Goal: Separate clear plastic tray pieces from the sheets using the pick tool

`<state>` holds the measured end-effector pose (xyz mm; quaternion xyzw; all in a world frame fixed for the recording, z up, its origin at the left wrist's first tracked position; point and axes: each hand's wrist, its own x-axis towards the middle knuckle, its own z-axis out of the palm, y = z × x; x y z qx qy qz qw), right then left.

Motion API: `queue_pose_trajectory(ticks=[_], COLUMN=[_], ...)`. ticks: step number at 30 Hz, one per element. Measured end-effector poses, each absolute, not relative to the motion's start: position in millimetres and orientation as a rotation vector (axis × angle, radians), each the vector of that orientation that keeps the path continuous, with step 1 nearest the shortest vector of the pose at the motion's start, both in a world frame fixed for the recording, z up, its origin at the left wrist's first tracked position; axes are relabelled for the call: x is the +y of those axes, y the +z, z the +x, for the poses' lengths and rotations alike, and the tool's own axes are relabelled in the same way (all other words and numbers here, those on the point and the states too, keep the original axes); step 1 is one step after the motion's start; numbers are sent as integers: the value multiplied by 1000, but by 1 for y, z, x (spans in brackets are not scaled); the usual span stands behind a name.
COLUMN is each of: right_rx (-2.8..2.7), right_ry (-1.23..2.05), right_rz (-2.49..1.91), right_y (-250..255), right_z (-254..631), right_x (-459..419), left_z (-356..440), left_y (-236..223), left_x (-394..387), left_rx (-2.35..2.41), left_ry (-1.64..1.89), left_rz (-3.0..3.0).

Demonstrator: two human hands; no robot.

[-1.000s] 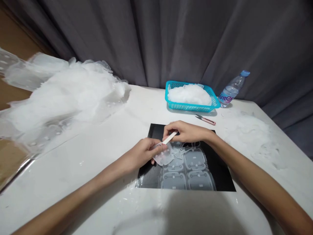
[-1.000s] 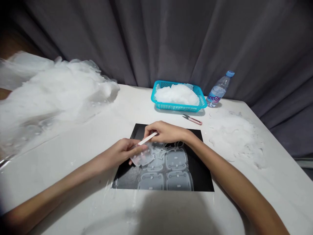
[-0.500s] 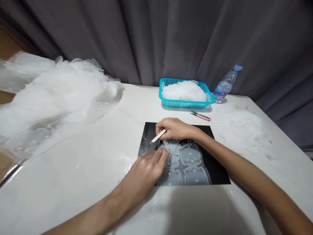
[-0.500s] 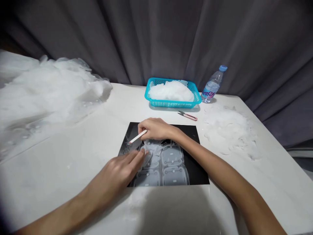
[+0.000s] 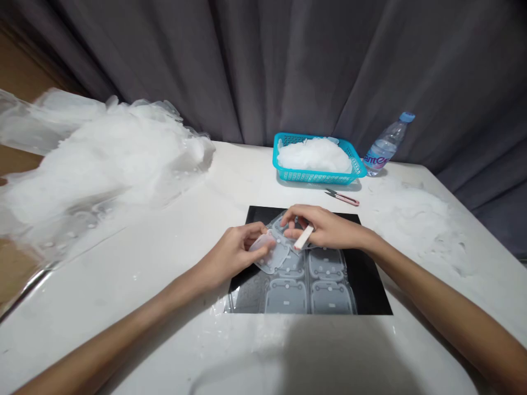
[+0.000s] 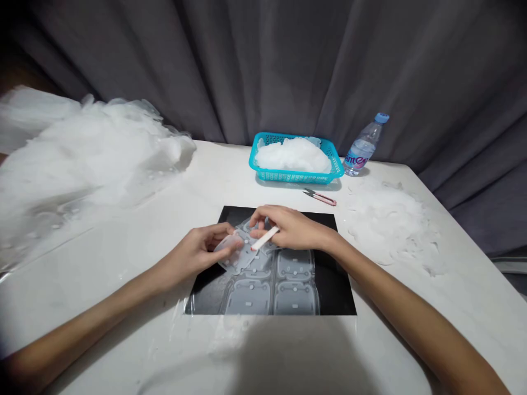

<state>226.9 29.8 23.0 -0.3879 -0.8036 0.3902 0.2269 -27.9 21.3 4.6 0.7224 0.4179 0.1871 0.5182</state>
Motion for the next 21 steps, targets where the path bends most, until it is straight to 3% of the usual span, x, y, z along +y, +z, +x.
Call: queue_pose_trajectory(ticks=[9, 21], right_rx=[-2143, -2118], right_ry=[1466, 1488], right_rz=[-869, -872], right_y=[12, 15], right_z=[230, 231], right_x=[36, 33], left_z=[-26, -25], left_y=[13, 10], left_x=[10, 4], left_rx=[971, 992], left_ry=[536, 572], left_rz=[2090, 2171])
